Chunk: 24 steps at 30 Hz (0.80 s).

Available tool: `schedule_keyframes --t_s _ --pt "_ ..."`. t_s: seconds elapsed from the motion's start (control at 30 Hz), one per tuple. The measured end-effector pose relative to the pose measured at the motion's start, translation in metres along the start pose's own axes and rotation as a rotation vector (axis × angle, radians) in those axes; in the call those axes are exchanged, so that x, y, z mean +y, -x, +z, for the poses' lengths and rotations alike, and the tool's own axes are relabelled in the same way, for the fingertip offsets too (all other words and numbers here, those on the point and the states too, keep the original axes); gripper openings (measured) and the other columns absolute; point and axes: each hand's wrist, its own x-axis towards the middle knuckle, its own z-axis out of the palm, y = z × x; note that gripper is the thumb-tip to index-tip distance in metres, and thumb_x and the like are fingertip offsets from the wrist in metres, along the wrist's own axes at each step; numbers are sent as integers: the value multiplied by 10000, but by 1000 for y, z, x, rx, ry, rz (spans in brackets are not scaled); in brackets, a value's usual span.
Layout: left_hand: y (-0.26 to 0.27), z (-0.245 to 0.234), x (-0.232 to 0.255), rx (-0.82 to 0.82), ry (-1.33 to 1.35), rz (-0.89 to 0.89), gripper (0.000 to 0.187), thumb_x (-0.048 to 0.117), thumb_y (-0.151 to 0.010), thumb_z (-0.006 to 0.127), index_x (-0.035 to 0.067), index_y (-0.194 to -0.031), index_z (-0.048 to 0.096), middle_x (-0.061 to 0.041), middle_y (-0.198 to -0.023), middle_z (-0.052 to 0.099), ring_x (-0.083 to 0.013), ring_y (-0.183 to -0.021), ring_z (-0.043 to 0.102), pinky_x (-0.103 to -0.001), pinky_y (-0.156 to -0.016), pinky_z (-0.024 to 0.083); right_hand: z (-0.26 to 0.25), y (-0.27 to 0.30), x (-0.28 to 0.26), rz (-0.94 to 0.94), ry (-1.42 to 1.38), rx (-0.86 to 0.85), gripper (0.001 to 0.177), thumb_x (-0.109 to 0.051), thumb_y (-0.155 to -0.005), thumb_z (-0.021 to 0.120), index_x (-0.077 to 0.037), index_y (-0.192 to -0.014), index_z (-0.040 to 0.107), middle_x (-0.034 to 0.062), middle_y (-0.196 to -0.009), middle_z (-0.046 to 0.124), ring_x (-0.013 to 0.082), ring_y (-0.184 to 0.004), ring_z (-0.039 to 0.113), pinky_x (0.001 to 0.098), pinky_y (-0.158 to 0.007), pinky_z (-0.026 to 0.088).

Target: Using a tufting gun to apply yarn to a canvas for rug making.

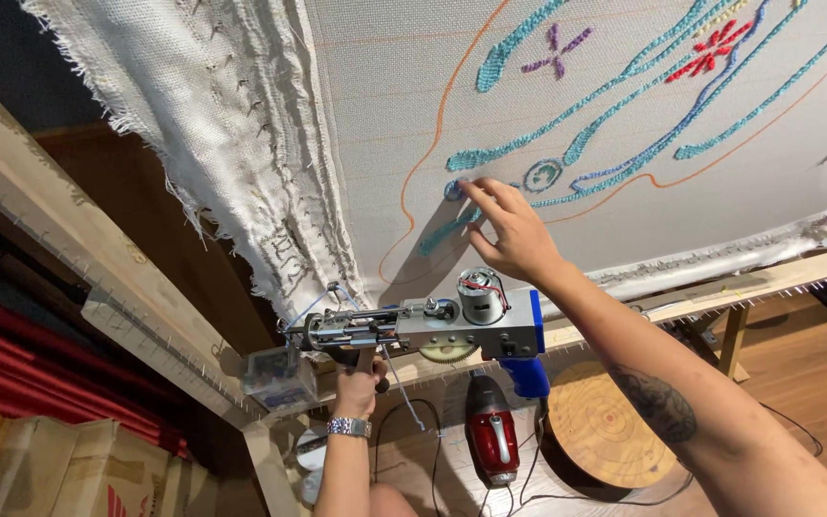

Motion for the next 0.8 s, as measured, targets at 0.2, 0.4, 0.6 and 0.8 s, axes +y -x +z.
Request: schedule_keyframes --t_s 0.2,0.4,0.6,0.8 --pt "-1 9 -18 -52 -17 17 238 -198 -668 514 33 -691 460 -53 -431 323 -185 -285 347 -289 -300 256 -15 39 3 426 -492 -24 355 -108 -837 541 -111 -1191 578 108 -1048 605 280 -986 584 380 -850 456" --pt "13 61 3 -27 -177 -64 290 -202 -615 434 40 -774 449 -40 -522 425 -112 -329 312 -210 -389 259 -67 116 -28 1323 -1579 -182 759 -599 -861 276 41 -1170 543 316 -1038 604 430 -917 608 561 -820 459" --pt "66 179 101 -148 -138 -211 142 121 -897 572 92 -788 484 -10 -484 478 -34 -284 325 -158 -319 273 -115 135 -24 1158 -1420 -431 478 -201 -631 755 31 -1023 610 282 -932 707 397 -846 691 503 -717 556" --pt "104 248 145 -252 -248 -223 99 112 -859 606 14 -843 612 -127 -747 678 15 -299 330 -115 -312 286 -148 133 -27 1299 -1031 -188 237 -87 -650 759 75 -745 616 207 -615 625 305 -544 655 429 -488 537"
